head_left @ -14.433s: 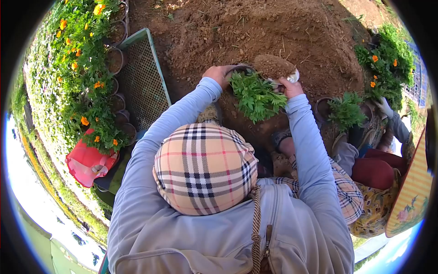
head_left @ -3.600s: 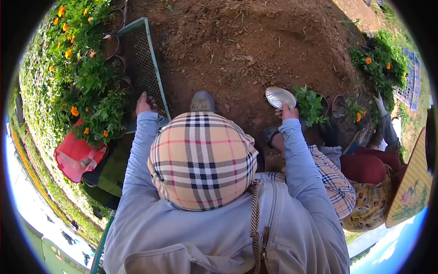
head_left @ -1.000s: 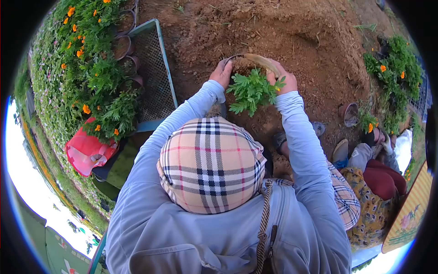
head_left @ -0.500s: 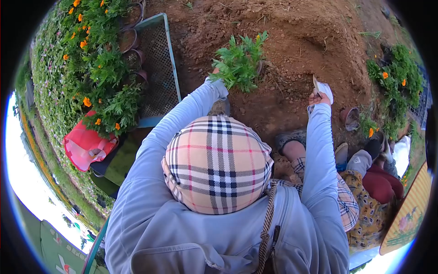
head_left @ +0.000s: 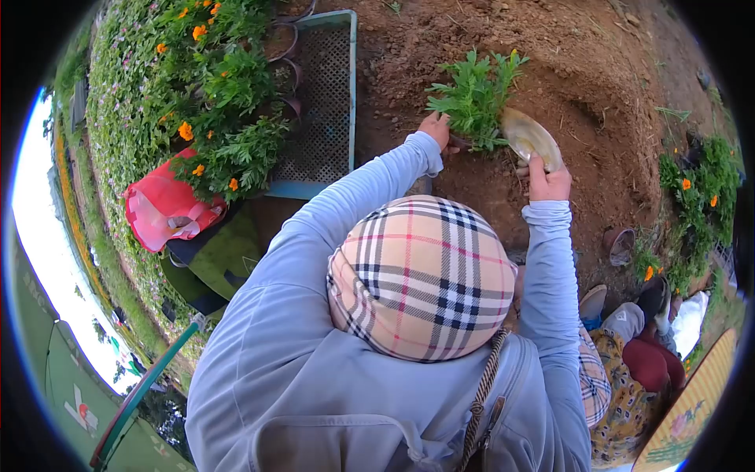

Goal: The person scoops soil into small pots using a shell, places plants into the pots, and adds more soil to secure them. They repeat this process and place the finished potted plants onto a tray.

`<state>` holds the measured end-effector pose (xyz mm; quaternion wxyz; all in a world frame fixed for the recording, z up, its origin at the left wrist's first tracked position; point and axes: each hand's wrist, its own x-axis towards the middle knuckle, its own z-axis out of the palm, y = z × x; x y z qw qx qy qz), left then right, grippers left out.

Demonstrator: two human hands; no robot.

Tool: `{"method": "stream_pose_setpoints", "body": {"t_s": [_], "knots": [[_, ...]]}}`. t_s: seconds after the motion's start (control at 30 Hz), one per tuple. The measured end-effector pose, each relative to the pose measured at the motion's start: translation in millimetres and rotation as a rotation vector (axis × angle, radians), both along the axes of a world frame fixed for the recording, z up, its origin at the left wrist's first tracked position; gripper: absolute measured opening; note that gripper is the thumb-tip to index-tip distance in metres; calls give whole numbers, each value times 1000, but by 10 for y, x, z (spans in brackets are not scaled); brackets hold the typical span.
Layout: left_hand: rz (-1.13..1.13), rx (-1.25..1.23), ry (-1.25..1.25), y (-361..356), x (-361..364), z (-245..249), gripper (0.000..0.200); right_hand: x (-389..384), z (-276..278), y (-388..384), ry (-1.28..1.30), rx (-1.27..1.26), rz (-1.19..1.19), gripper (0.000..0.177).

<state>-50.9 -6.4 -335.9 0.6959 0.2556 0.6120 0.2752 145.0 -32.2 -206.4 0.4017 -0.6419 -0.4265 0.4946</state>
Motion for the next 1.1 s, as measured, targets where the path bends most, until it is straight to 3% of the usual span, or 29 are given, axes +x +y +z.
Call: {"method": "stream_pose_setpoints", "body": {"t_s": [0.1,0.17,0.23,0.33,0.37,0.4,0.53,0.77,1.1], "knots": [[-100,421,207,-407,-550,-231,33,192,-49,-23,41,-123,-13,21],[35,352,190,-655,-826,30,34,420,-194,-117,6,-153,-30,21],[426,44,-24,-946,-1169,410,31,490,-144,-222,23,-261,-61,21],[962,-36,-231,-1409,-1630,607,23,683,-383,-442,11,-328,-131,21],[1103,-147,-68,-1496,-1805,484,23,702,-450,-512,19,-356,-162,21],[1146,-92,-38,-1504,-1920,531,23,724,-516,-574,27,-381,-194,21],[1412,-225,-274,-1421,-2661,-204,29,862,-792,-781,18,-455,-191,22],[1444,-181,-129,-1016,-2994,-364,28,1138,-852,-924,6,-528,-327,22],[1320,18,-183,-1282,-2865,-368,27,1329,-955,-1062,88,-612,-492,27]]}}
